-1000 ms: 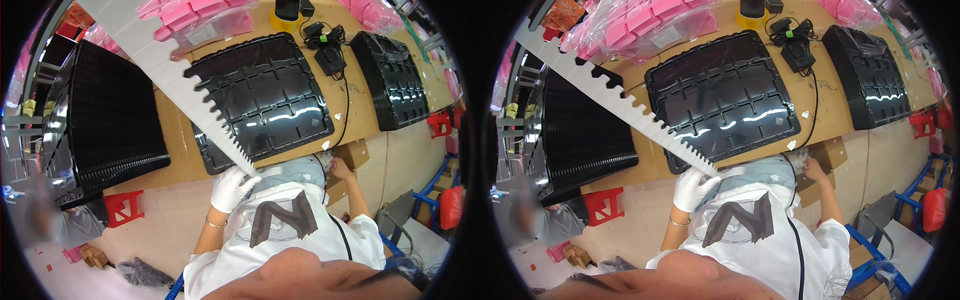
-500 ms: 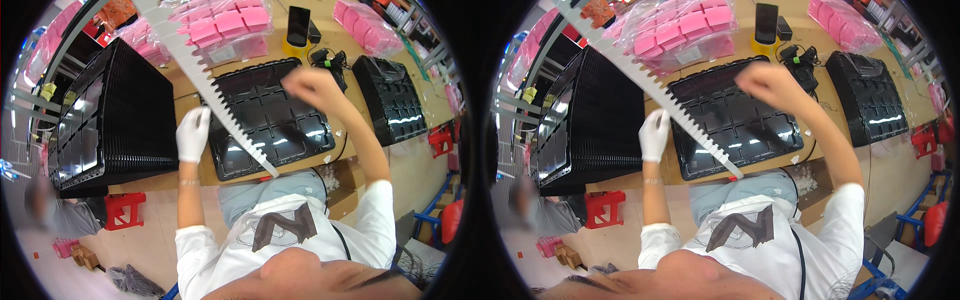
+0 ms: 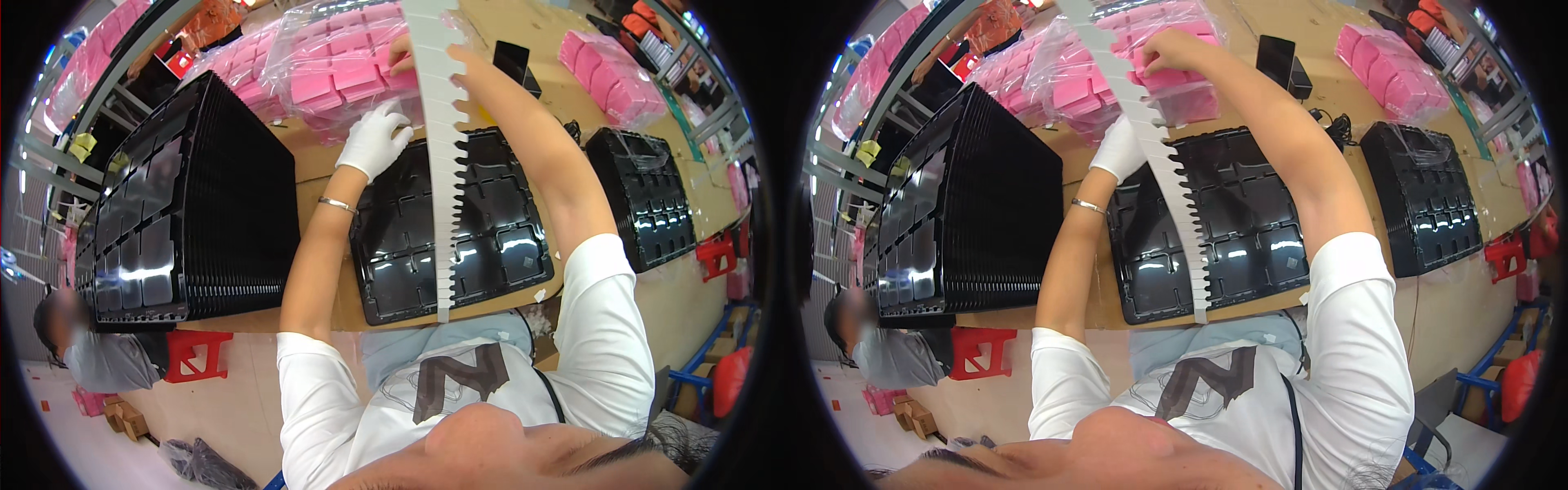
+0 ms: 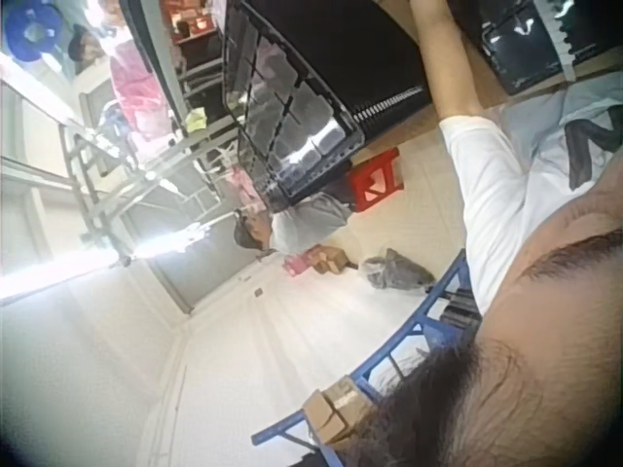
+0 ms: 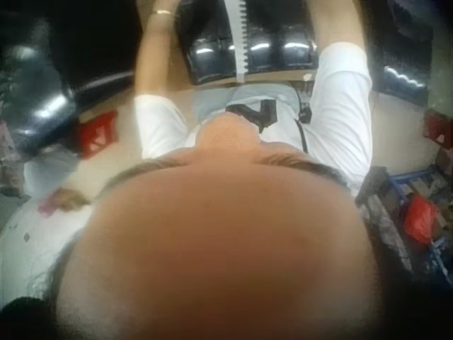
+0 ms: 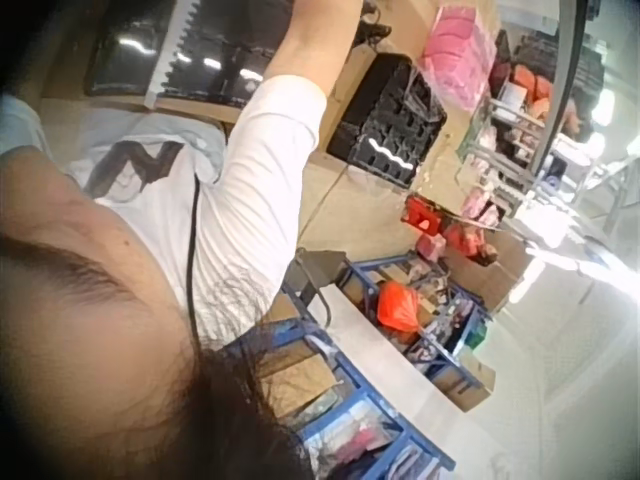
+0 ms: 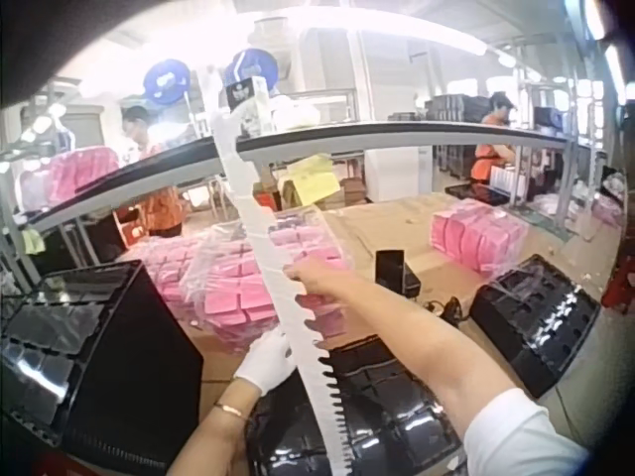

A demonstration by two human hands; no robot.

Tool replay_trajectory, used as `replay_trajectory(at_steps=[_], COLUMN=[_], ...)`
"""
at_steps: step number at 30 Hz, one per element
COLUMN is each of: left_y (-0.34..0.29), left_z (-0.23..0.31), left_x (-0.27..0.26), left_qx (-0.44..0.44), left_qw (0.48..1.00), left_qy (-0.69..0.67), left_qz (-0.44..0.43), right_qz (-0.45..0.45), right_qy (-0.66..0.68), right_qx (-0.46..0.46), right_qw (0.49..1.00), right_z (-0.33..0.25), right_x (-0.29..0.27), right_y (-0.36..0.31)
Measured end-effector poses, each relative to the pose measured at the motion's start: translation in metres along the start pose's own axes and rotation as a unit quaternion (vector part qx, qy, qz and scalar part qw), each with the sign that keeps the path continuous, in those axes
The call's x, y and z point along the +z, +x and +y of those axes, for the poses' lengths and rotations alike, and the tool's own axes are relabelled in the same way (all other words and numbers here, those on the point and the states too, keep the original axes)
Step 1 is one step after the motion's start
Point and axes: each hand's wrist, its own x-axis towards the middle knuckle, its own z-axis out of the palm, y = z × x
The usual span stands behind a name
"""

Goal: The person assembles plastic components by hand, inserting pink foam inserts into black plastic trays and applying white adhesive strips to them.

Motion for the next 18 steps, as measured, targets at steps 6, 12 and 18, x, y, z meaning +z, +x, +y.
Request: replay_trajectory(at_steps=[6,12,18], left_y=[0.031,0.047,0.031], left_z=[-0.004,-0.005,0.002], left_x=[0.010,0.019,0.012], left_qx=[0.078,0.087,-0.128], left_qw=[0.993,0.974,0.915], left_qy=[-0.064,-0.123,-0.329], left_qz=[0.063,0.172,0.194], right_qz=[-0.109,0.217,0.424], right_qy=[0.087,0.192,0.176], right_qx=[0.063,0.087,0.051], right_qw=[0.988,0.953,0.887], right_z=[0.019,-0.019,-0.091], right_x=[-0.018,-0.012,-0.049], right_y=[0.012,0.015,-0.035])
